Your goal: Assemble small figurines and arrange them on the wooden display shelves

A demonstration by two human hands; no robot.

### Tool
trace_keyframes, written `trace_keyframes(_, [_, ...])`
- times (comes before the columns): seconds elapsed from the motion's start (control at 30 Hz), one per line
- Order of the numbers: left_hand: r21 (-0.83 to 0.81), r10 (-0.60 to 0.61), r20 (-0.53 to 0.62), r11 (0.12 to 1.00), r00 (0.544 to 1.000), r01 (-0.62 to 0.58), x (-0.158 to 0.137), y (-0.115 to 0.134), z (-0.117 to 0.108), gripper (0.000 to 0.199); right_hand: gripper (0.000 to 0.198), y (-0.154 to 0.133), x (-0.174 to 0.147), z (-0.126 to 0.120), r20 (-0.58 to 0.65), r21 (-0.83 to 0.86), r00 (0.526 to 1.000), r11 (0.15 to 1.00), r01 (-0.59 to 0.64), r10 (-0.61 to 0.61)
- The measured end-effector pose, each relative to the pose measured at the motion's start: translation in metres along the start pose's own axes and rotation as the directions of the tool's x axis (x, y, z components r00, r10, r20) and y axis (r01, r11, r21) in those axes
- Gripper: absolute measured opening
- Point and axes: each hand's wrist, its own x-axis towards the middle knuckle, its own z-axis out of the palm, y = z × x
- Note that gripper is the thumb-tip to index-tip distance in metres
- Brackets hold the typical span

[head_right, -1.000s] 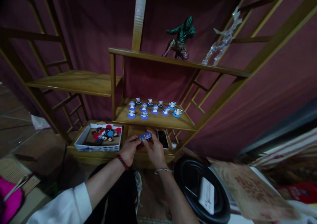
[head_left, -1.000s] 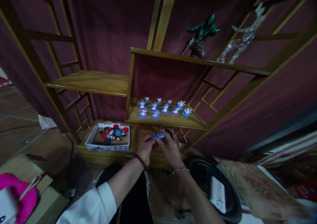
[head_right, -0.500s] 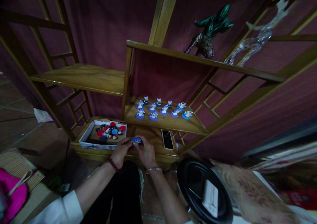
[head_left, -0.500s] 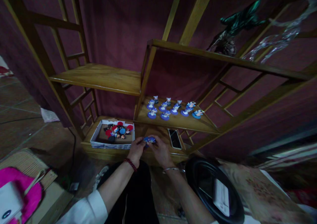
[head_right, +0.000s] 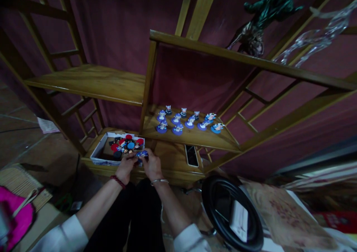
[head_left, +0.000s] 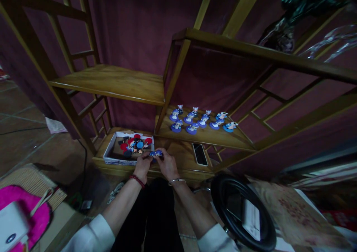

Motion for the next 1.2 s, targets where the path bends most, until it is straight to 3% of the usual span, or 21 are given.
trace_keyframes(0.17, [0.004,-0.017,-0.029,1.0,0.999,0.017,0.005,0.003,-0.006,0.015,0.02,-0.001,0.003,0.012,0.007,0.027,1.0,0.999,-0.018,0.017])
trace_keyframes(0.33, [0.019,-0.061,-0.031,0.998,0.998,0.062,0.007,-0.003,-0.005,0.016,0.021,0.001,-0.002,0.008,0.0,0.038,0.999,0.999,-0.035,0.035])
trace_keyframes(0.67, [0.096,-0.07,0.163,0.994,0.984,0.055,-0.014,-0.019,0.034,0.02,0.031,0.024,-0.025,-0.036,-0.08,0.043,0.993,0.996,-0.081,0.084])
trace_keyframes(1.2, [0.075,-0.029,0.286,0.997,0.958,0.008,-0.042,-0.022,0.076,0.017,0.026,0.028,-0.042,-0.091,-0.164,0.125,0.984,0.991,-0.053,0.073])
